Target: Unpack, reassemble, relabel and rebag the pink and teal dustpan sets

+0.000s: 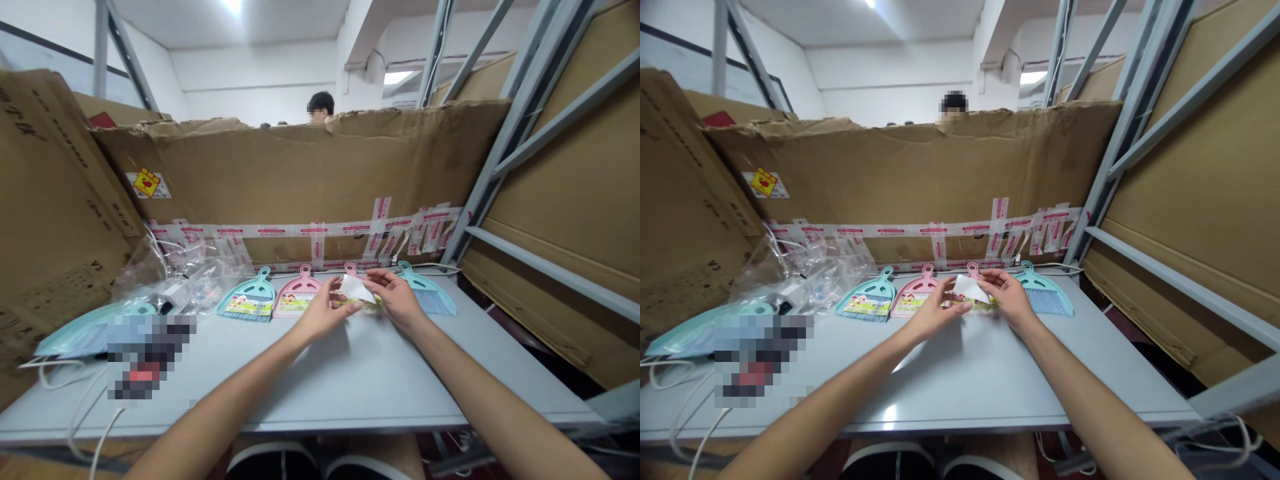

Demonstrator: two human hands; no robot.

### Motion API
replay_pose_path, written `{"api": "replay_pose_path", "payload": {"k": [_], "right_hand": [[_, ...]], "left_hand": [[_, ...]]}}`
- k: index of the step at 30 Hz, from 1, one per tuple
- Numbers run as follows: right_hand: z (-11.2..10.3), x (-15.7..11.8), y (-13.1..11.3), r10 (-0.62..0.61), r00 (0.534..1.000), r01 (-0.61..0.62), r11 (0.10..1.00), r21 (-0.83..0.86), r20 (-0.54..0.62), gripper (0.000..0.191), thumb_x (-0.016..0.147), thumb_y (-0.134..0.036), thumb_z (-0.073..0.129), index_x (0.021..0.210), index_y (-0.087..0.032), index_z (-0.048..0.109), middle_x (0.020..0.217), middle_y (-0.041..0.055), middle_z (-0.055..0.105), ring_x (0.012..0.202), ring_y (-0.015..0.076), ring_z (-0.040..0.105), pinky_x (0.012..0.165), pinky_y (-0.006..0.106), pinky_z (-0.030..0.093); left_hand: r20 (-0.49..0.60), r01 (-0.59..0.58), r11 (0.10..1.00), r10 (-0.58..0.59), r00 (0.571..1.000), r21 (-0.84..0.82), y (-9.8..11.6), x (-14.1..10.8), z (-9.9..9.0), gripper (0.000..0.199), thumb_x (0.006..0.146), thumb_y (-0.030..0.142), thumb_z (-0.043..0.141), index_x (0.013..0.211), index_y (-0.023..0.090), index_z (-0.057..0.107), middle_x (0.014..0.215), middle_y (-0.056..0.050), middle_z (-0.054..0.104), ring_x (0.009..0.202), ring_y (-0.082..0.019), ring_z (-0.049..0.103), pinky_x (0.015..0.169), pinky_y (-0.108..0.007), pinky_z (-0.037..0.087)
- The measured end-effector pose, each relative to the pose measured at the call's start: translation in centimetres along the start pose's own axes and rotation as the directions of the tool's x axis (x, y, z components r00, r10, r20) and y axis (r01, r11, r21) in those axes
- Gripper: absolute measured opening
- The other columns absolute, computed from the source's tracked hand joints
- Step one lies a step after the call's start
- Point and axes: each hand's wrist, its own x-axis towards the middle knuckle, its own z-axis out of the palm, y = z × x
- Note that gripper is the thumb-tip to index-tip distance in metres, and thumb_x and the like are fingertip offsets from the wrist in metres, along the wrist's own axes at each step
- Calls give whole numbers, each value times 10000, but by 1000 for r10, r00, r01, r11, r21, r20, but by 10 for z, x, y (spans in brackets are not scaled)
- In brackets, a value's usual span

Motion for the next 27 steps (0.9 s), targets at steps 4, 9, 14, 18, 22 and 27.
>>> {"api": "replay_pose_path", "payload": {"k": [4, 9, 14, 18, 22, 27], "right_hand": [[2, -3, 1, 101, 995, -100, 984, 147, 1, 516, 573, -465, 1115, 923, -251, 801, 909, -8, 813, 874, 181, 743, 910, 346, 601], [19, -15, 0, 226, 969, -245, 930, 273, 99, 469, 549, -388, 1129, 859, -255, 805, 876, -16, 833, 827, 191, 755, 860, 361, 622], [28, -20, 6, 233, 964, -255, 949, 184, 129, 446, 569, -394, 1125, 846, -232, 816, 902, 8, 841, 829, 196, 759, 824, 348, 614], [24, -17, 8, 230, 963, -247, 961, 124, 139, 457, 588, -415, 1121, 880, -225, 825, 923, 12, 836, 822, 191, 755, 811, 338, 610], [17, -16, 4, 264, 949, -292, 942, 166, 171, 440, 690, -507, 1068, 945, -219, 853, 953, 28, 839, 854, 187, 756, 813, 315, 622], [10, -17, 2, 266, 944, -281, 958, 50, 196, 467, 779, -505, 1008, 1144, -250, 867, 1115, 65, 853, 930, 214, 779, 755, 312, 624]], "left_hand": [[99, -142, 990, 142, 985, -5, -16, -3, 15, 612, 867, 500, 942, 1357, 232, 691, 1359, -162, 700, 1274, -321, 697, 1050, -454, 601], [154, -169, 984, 175, 972, -54, -22, -14, 8, 521, 859, 510, 952, 1267, 239, 773, 1424, -153, 687, 1328, -320, 674, 1149, -486, 560], [111, -24, 974, 50, 993, -224, -22, -15, 3, 674, 836, 612, 944, 1348, 216, 757, 1326, -138, 756, 1226, -304, 717, 1112, -458, 563], [-59, -52, 974, 40, 997, -220, -25, -12, -1, 546, 918, 683, 831, 1145, 187, 819, 1158, -126, 781, 1046, -258, 724, 930, -378, 601], [-168, -10, 962, -37, 985, -274, -30, -6, -5, 573, 839, 720, 875, 968, 167, 800, 948, -92, 745, 864, -209, 686, 798, -336, 583], [-148, 49, 882, -133, 980, -469, -27, -5, -4, 618, 793, 713, 913, 1049, 172, 759, 915, -48, 706, 783, -158, 638, 723, -299, 549]]}}
